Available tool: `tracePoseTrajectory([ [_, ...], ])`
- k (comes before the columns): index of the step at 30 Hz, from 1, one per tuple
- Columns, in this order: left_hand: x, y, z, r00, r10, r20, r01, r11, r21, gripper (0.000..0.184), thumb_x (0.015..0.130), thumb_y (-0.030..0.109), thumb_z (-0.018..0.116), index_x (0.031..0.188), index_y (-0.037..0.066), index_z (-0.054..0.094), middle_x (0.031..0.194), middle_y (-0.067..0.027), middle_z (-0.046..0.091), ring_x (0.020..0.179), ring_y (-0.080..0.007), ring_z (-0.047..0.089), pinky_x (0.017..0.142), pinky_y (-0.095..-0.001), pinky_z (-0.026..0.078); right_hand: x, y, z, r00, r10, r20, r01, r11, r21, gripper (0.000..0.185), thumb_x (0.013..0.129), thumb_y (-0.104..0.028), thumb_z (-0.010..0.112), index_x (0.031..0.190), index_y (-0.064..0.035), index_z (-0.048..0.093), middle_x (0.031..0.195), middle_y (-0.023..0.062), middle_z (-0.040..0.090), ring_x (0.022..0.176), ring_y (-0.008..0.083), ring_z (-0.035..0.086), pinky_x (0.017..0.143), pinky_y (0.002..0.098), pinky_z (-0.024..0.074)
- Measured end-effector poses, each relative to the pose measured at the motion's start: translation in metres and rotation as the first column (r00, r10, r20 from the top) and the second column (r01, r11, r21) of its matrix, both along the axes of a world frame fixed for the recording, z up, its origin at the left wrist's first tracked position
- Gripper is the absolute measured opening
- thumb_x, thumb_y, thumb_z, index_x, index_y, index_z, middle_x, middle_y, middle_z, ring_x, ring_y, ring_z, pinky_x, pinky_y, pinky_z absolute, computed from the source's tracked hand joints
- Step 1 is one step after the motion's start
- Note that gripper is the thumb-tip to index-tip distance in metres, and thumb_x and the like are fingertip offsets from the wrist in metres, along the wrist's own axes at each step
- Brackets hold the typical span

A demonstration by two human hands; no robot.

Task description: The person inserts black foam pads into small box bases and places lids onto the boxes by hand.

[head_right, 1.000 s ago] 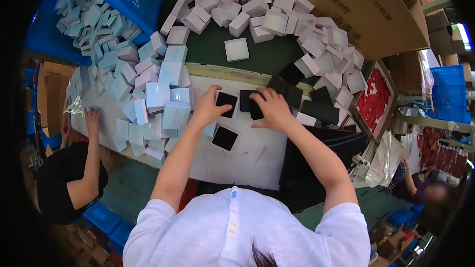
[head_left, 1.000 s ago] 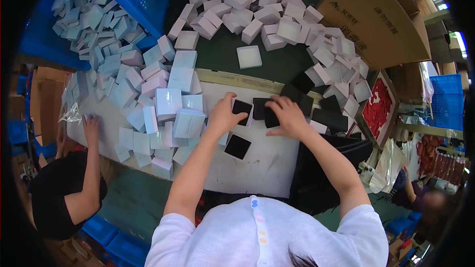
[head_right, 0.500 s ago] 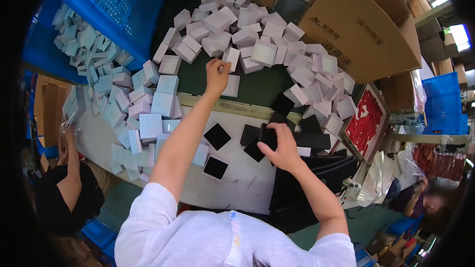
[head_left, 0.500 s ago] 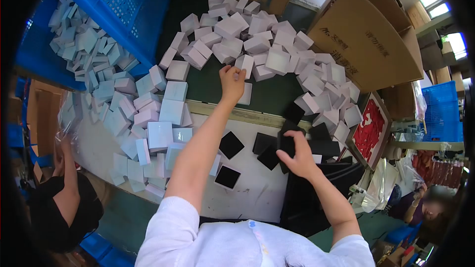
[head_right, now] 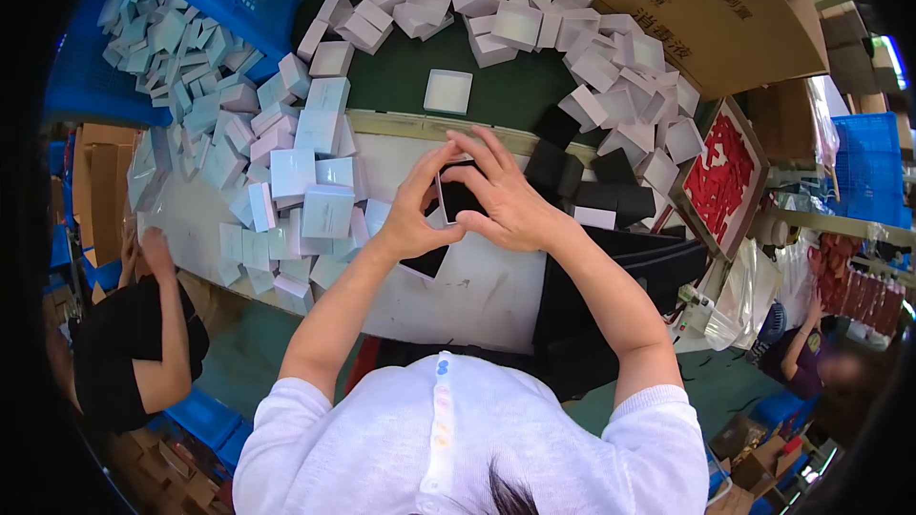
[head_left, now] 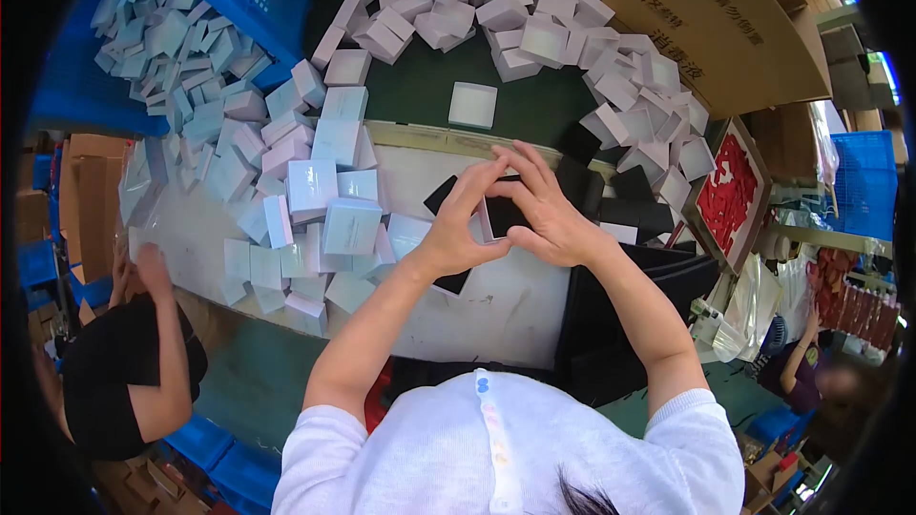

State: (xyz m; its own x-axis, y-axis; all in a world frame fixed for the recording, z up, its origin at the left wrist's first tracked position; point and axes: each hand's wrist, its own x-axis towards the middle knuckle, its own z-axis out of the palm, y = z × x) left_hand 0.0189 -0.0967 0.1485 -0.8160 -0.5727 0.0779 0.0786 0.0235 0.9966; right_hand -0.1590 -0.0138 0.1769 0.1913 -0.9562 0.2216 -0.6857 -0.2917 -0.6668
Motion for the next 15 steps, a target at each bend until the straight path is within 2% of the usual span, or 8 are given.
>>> tracePoseTrajectory([
  [2,0.000,0.003,0.005,1.000,0.021,-0.002,-0.020,0.957,-0.288,0.091,0.067,0.007,0.076,0.147,0.012,0.032,0.142,-0.0111,0.040,0.130,-0.0252,0.040,0.097,-0.0355,0.044,0.007,0.006,-0.001,0.998,-0.052,0.042,0.052,0.999,0.008,0.045,0.088,-0.027,0.061,0.127,-0.0074,0.049,0.147,0.0176,0.031,0.136,0.0362,0.031,0.109,0.0466,0.0293],
  [4,0.003,0.017,0.000,1.000,0.004,0.013,-0.002,0.991,-0.132,0.090,0.068,0.007,0.077,0.146,0.011,0.032,0.144,-0.0118,0.037,0.132,-0.0252,0.038,0.103,-0.0370,0.039,0.014,0.011,-0.013,0.626,-0.483,0.612,0.298,0.873,0.385,0.043,0.095,-0.021,0.050,0.134,-0.0053,0.042,0.146,0.0207,0.034,0.133,0.0287,0.038,0.108,0.0425,0.0330],
  [5,0.000,0.027,-0.002,0.988,0.125,-0.086,-0.124,0.992,0.017,0.086,0.070,0.006,0.075,0.145,0.010,0.034,0.144,-0.0122,0.037,0.132,-0.0245,0.038,0.103,-0.0365,0.039,0.015,0.015,-0.019,0.651,-0.545,0.528,0.299,0.824,0.482,0.037,0.098,-0.018,0.047,0.131,-0.0021,0.044,0.136,0.0124,0.047,0.126,0.0175,0.044,0.103,0.0345,0.0381],
  [7,0.000,0.038,-0.011,0.954,0.248,-0.168,-0.217,0.960,0.179,0.082,0.071,0.004,0.074,0.144,0.009,0.036,0.143,-0.0126,0.038,0.132,-0.0238,0.037,0.103,-0.0360,0.038,0.024,0.025,-0.034,0.606,-0.562,0.563,0.276,0.812,0.514,0.035,0.098,-0.016,0.048,0.129,-0.0015,0.045,0.128,0.0119,0.053,0.118,0.0169,0.050,0.097,0.0315,0.0425],
  [10,0.006,0.049,-0.030,0.922,0.340,0.184,-0.377,0.896,0.235,0.070,0.075,0.001,0.070,0.139,0.005,0.042,0.135,-0.0124,0.047,0.128,-0.0223,0.043,0.101,-0.0337,0.040,0.038,0.034,-0.045,0.593,-0.556,0.583,0.340,0.828,0.445,0.030,0.094,-0.008,0.055,0.122,-0.0007,0.049,0.112,0.0111,0.062,0.097,0.0152,0.062,0.082,0.0240,0.0503],
  [12,0.017,0.041,-0.037,0.952,0.116,0.283,-0.218,0.907,0.360,0.059,0.077,0.001,0.069,0.133,0.004,0.048,0.124,-0.0121,0.057,0.121,-0.0218,0.050,0.100,-0.0329,0.041,0.021,0.037,-0.039,0.422,-0.677,0.603,0.316,0.734,0.601,0.029,0.089,-0.007,0.061,0.116,0.0005,0.055,0.106,0.0133,0.066,0.088,0.0158,0.064,0.074,0.0272,0.0527],
  [13,0.024,0.032,-0.035,0.947,-0.042,0.318,-0.032,0.974,0.226,0.053,0.077,0.004,0.071,0.127,0.003,0.053,0.118,-0.0115,0.060,0.116,-0.0225,0.054,0.100,-0.0336,0.041,0.010,0.037,-0.046,0.654,-0.614,0.442,0.518,0.789,0.331,0.024,0.088,-0.006,0.062,0.110,-0.0002,0.057,0.101,0.0120,0.066,0.082,0.0171,0.064,0.071,0.0288,0.0524],
  [15,0.028,0.027,-0.030,0.913,-0.092,0.397,0.096,0.995,0.011,0.048,0.077,0.006,0.071,0.123,0.003,0.056,0.117,-0.0138,0.060,0.113,-0.0255,0.055,0.098,-0.0345,0.043,-0.008,0.042,-0.043,0.810,-0.571,0.133,0.538,0.814,0.219,0.023,0.083,-0.004,0.062,0.105,-0.0017,0.059,0.096,0.0130,0.063,0.082,0.0238,0.064,0.072,0.0321,0.0512],
])
